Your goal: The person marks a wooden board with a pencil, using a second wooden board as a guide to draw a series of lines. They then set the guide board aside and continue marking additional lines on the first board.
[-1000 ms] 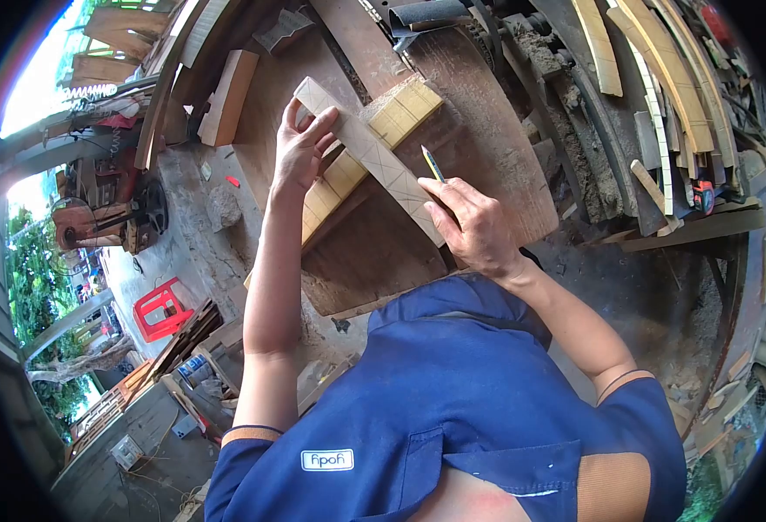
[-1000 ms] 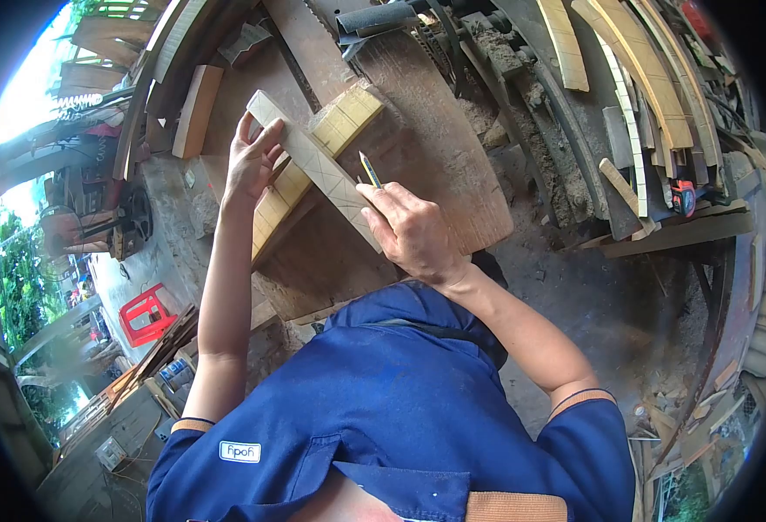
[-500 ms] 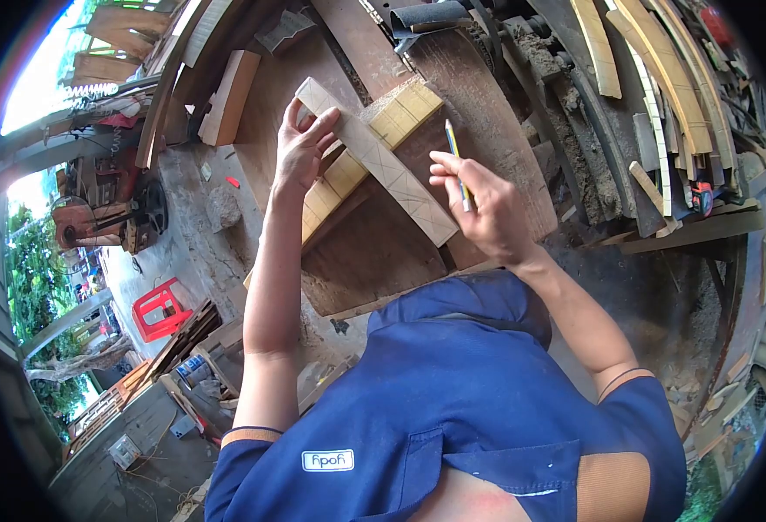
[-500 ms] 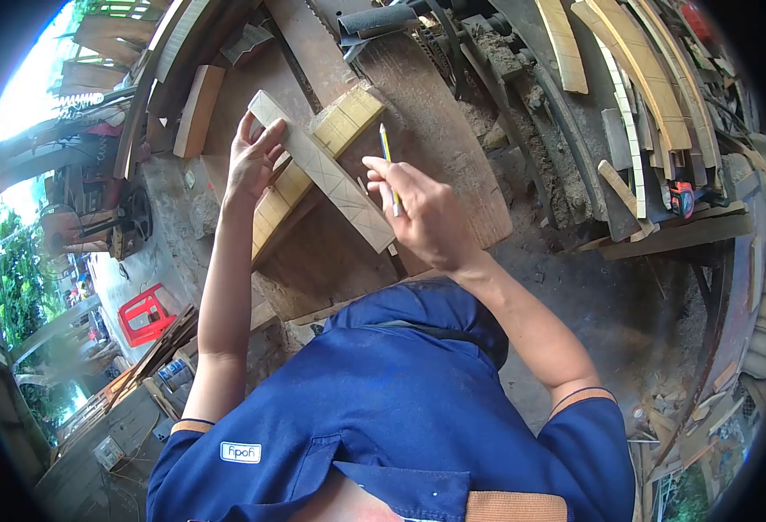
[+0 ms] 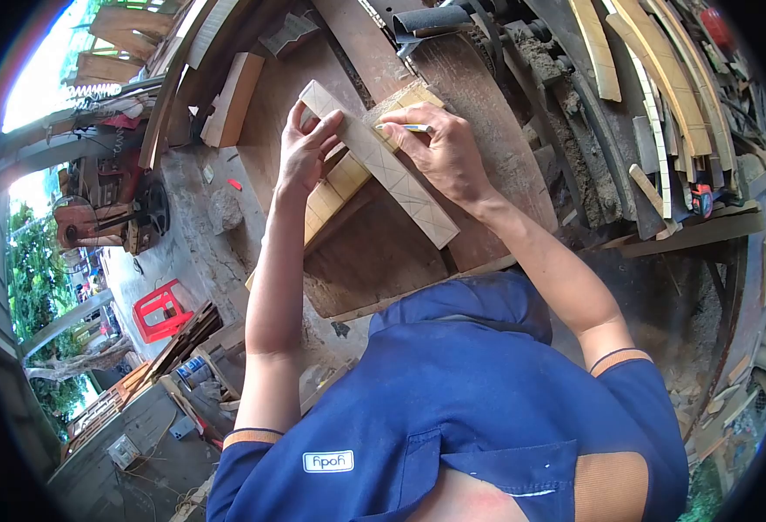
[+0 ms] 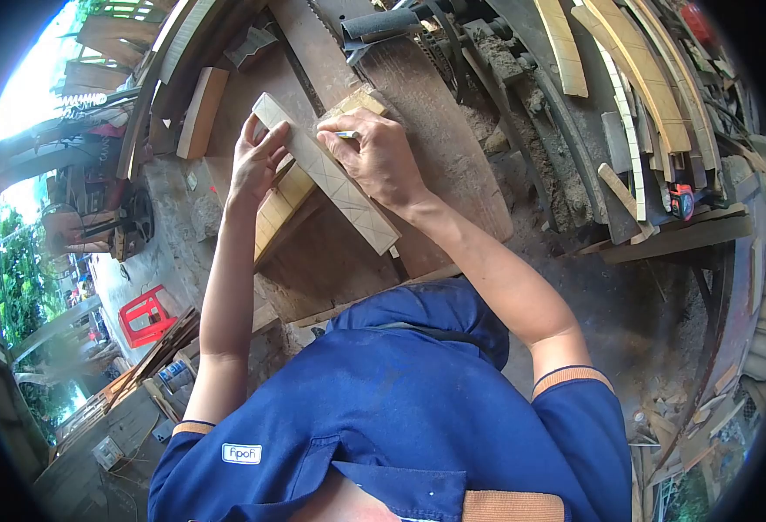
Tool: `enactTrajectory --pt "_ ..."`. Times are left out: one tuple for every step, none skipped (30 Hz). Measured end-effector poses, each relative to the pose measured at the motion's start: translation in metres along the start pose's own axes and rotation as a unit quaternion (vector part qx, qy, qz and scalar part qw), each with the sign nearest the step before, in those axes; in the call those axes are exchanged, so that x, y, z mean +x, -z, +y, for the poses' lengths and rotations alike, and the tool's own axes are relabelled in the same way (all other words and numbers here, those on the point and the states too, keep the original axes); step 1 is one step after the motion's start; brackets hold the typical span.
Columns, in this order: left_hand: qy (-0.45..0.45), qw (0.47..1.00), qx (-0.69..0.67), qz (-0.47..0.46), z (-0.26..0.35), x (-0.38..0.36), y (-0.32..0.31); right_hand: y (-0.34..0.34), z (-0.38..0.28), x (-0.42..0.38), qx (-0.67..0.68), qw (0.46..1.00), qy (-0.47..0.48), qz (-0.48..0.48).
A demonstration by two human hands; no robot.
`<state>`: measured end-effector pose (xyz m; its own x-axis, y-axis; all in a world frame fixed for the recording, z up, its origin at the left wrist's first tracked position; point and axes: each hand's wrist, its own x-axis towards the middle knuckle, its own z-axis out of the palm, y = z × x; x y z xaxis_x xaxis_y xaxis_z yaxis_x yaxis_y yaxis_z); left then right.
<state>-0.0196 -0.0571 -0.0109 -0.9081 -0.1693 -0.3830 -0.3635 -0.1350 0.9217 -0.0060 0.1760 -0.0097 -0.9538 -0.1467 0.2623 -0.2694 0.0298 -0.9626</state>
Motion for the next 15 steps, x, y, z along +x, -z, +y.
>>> enactTrajectory --pt "-0.004 1.000 -0.003 0.002 -0.001 0.000 0.000 -0.002 0.002 0.000 0.000 1.000 -0.015 -0.012" --pt "-0.008 1.000 -0.006 0.003 -0.001 0.001 -0.001 -0.004 0.004 0.000 -0.001 0.999 -0.029 -0.024" --pt "-0.008 1.000 -0.006 0.005 -0.001 0.002 -0.001 -0.006 0.006 0.001 0.000 0.999 -0.029 -0.025" --pt "-0.008 1.000 -0.006 0.003 -0.002 0.002 0.000 -0.008 0.007 0.002 -0.010 0.999 -0.018 -0.025" --pt "-0.007 1.000 -0.005 0.001 -0.002 0.002 0.000 -0.010 0.008 0.002 -0.019 0.999 -0.007 -0.025" --pt "-0.006 1.000 -0.006 0.002 -0.003 0.002 0.001 -0.011 0.010 0.002 -0.019 0.999 -0.008 -0.026" --pt "-0.005 1.000 -0.005 0.000 -0.003 0.002 0.001 -0.012 0.010 0.003 -0.021 1.000 0.004 -0.019" --pt "-0.005 1.000 -0.003 -0.001 -0.003 0.002 0.001 -0.012 0.010 0.004 -0.023 1.000 0.016 -0.012" --pt "-0.005 1.000 -0.003 -0.001 -0.002 0.002 0.001 -0.012 0.009 0.003 -0.023 1.000 0.015 -0.012" --pt "-0.006 1.000 -0.002 -0.002 -0.002 0.002 0.001 -0.012 0.008 0.003 -0.033 0.999 0.025 -0.016" --pt "-0.007 1.000 -0.001 -0.003 -0.002 0.001 0.000 -0.011 0.008 0.002 -0.044 0.998 0.035 -0.021" --pt "-0.007 1.000 -0.002 -0.003 -0.001 0.001 0.000 -0.008 0.007 0.001 -0.044 0.998 0.036 -0.022" --pt "-0.006 1.000 0.000 0.000 -0.001 0.001 -0.001 -0.005 0.004 -0.001 -0.058 0.997 0.035 -0.036" --pt "-0.005 1.000 0.001 0.004 -0.001 0.000 -0.001 -0.001 0.001 -0.004 -0.072 0.996 0.034 -0.050" --pt "-0.005 1.000 0.000 0.006 -0.002 0.000 -0.001 0.003 -0.002 -0.006 -0.072 0.995 0.034 -0.052"
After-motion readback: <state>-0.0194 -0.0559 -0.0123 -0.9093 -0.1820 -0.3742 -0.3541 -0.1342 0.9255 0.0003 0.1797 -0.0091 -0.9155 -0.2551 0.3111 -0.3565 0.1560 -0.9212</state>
